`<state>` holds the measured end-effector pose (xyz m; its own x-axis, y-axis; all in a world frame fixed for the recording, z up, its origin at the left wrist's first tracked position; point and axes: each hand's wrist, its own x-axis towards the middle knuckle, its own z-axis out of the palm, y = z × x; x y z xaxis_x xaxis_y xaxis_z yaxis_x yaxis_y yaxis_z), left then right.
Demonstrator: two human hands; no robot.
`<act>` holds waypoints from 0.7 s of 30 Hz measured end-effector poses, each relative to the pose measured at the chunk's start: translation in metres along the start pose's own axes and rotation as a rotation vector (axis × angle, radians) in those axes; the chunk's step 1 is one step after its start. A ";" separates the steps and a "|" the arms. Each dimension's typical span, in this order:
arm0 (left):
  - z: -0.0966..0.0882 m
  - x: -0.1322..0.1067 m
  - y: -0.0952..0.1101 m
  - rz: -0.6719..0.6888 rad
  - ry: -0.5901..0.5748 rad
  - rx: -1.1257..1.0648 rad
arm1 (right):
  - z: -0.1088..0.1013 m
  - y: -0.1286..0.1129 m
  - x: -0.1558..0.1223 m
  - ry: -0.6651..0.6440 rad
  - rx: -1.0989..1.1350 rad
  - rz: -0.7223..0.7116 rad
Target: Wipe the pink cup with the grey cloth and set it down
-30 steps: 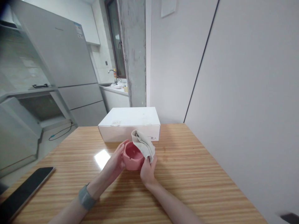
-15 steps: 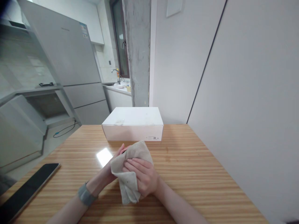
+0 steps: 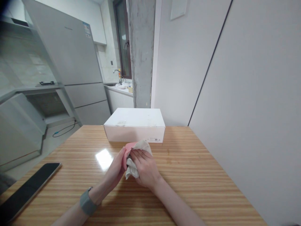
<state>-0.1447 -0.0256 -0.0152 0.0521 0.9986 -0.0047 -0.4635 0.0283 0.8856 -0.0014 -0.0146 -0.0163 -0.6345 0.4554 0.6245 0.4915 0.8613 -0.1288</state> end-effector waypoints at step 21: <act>-0.022 0.015 0.026 -0.157 -0.237 0.356 | 0.007 -0.002 -0.003 -0.049 0.037 -0.272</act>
<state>-0.1752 -0.0094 -0.0027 0.3178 0.9446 -0.0821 -0.1030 0.1205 0.9874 -0.0046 -0.0162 -0.0239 -0.7685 0.2159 0.6023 0.2776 0.9607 0.0098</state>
